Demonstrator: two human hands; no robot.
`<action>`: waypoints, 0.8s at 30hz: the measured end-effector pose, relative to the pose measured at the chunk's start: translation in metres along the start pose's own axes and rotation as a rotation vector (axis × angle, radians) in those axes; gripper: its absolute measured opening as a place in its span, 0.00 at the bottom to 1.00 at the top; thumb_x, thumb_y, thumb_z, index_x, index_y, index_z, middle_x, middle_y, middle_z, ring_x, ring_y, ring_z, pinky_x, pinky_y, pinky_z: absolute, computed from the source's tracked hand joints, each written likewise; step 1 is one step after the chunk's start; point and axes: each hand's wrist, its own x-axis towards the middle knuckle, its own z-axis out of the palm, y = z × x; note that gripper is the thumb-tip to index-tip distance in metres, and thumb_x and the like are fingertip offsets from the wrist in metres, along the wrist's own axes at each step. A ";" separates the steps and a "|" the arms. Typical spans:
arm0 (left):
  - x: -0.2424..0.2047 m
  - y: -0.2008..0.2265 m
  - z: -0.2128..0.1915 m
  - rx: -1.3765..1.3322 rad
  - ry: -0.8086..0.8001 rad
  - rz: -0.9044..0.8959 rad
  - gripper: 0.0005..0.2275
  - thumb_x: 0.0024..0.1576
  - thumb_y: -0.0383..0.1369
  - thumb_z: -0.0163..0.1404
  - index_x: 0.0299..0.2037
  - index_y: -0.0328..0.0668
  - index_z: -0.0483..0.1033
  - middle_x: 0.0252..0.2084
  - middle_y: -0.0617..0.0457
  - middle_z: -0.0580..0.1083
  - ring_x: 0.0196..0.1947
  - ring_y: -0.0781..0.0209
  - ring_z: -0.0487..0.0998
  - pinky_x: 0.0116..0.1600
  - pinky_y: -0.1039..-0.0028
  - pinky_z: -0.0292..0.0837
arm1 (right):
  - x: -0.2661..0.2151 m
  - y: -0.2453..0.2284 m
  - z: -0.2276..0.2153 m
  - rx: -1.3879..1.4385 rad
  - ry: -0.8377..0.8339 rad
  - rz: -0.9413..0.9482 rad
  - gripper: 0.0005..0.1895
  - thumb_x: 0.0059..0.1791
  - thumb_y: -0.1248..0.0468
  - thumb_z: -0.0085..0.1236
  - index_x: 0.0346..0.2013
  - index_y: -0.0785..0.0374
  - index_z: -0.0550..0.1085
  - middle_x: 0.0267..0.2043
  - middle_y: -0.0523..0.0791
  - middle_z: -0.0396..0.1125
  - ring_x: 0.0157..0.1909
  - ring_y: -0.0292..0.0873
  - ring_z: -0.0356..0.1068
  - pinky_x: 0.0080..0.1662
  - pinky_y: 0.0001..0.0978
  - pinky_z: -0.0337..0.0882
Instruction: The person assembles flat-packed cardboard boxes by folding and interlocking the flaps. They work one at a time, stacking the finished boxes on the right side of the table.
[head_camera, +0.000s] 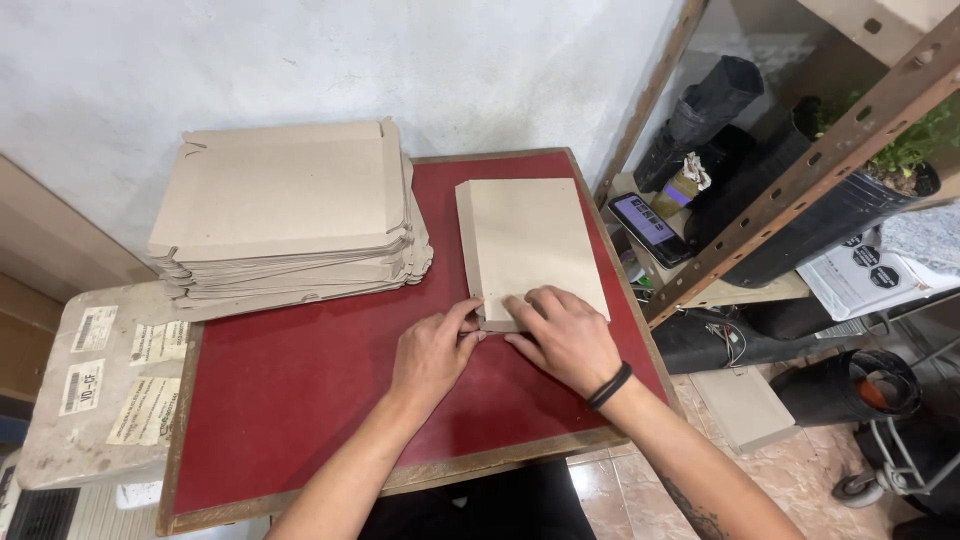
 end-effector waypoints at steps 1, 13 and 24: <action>0.000 -0.001 0.000 -0.013 -0.007 -0.016 0.23 0.61 0.35 0.71 0.69 0.59 0.85 0.41 0.52 0.92 0.45 0.43 0.94 0.51 0.49 0.90 | 0.008 -0.005 -0.001 -0.068 -0.006 -0.012 0.26 0.61 0.36 0.64 0.72 0.36 0.78 0.58 0.37 0.76 0.66 0.48 0.83 0.62 0.43 0.86; -0.001 -0.008 0.009 0.011 0.018 0.021 0.26 0.59 0.34 0.72 0.70 0.57 0.83 0.39 0.55 0.92 0.44 0.49 0.94 0.52 0.53 0.90 | 0.020 -0.012 0.021 -0.206 0.175 -0.153 0.25 0.59 0.34 0.55 0.63 0.37 0.82 0.40 0.39 0.72 0.51 0.51 0.88 0.43 0.41 0.88; 0.000 0.000 -0.005 0.030 0.001 0.020 0.26 0.60 0.32 0.71 0.70 0.56 0.84 0.41 0.54 0.92 0.45 0.47 0.94 0.52 0.52 0.90 | 0.014 -0.015 0.023 -0.194 0.186 -0.138 0.25 0.60 0.34 0.54 0.65 0.34 0.84 0.44 0.40 0.75 0.54 0.52 0.89 0.47 0.40 0.88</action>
